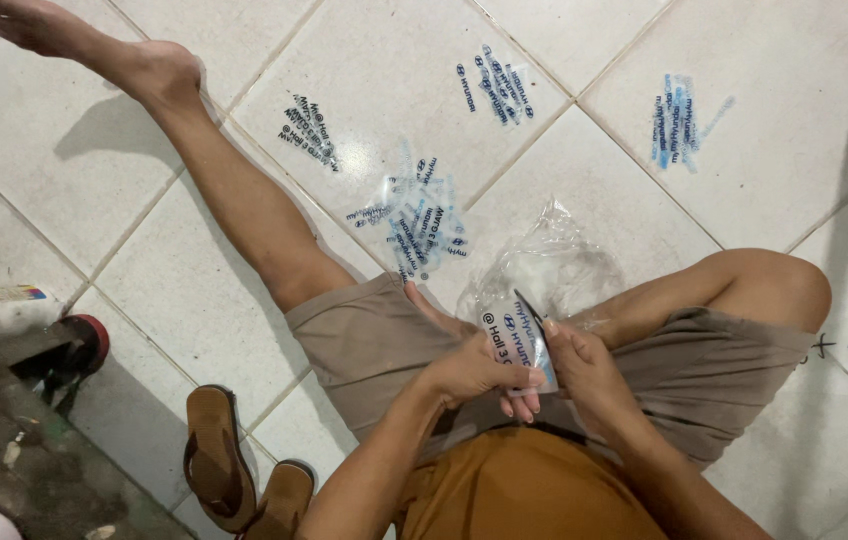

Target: The person sits on a tiled floor and uses scissors to cut small rectangular stickers from a larger sheet. They repeatedly trim the edges of the stickers and place the cut pieces onto the floor.

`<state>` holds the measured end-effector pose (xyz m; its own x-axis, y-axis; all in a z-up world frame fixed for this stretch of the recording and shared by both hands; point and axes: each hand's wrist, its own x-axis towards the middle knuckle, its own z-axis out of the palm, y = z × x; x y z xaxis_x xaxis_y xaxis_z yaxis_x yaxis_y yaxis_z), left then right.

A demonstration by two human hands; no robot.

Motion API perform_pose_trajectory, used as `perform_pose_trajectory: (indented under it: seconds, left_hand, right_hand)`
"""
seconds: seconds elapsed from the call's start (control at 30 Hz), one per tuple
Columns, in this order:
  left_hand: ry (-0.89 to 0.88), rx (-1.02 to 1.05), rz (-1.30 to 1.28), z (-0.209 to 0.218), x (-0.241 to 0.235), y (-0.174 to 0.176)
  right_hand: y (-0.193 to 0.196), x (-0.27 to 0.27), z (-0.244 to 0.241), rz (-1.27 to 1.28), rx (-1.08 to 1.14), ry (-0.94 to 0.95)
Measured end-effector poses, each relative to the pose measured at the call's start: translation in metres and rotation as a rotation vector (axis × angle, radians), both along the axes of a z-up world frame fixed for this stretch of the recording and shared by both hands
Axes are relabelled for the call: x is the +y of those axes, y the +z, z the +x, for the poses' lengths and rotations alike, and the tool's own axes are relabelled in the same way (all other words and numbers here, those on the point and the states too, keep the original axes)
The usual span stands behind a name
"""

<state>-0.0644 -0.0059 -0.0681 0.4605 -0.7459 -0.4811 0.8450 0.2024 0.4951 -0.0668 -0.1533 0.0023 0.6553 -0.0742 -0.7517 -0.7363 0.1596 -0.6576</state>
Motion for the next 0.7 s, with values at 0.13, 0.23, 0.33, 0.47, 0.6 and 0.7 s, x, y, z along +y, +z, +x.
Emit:
perform_pose_trajectory:
  seconds: [0.13, 0.23, 0.33, 0.47, 0.6, 0.7]
  left_hand:
    - [-0.092, 0.015, -0.003, -0.003, 0.000, 0.005]
    - [-0.334, -0.001, 0.063, 0.003, 0.002, 0.006]
    - [-0.494, -0.081, 0.080, 0.014, 0.006, 0.017]
    - [-0.370, -0.176, -0.003, 0.020, 0.023, 0.019]
    - [0.201, -0.389, 0.184, 0.005, 0.018, 0.013]
    - [0.527, -0.595, 0.531, -0.005, -0.009, 0.024]
  right_hand:
    - [-0.021, -0.026, 0.008, 0.052, -0.041, 0.048]
    - [-0.045, -0.054, 0.012, 0.159, -0.148, 0.277]
    - [-0.029, -0.062, 0.033, 0.071, -0.182, 0.627]
    - [-0.037, -0.057, 0.030, 0.158, -0.238, 0.470]
    - [-0.048, -0.042, 0.014, 0.165, 0.010, -0.131]
    - [-0.042, -0.019, -0.001, 0.198, -0.107, -0.237]
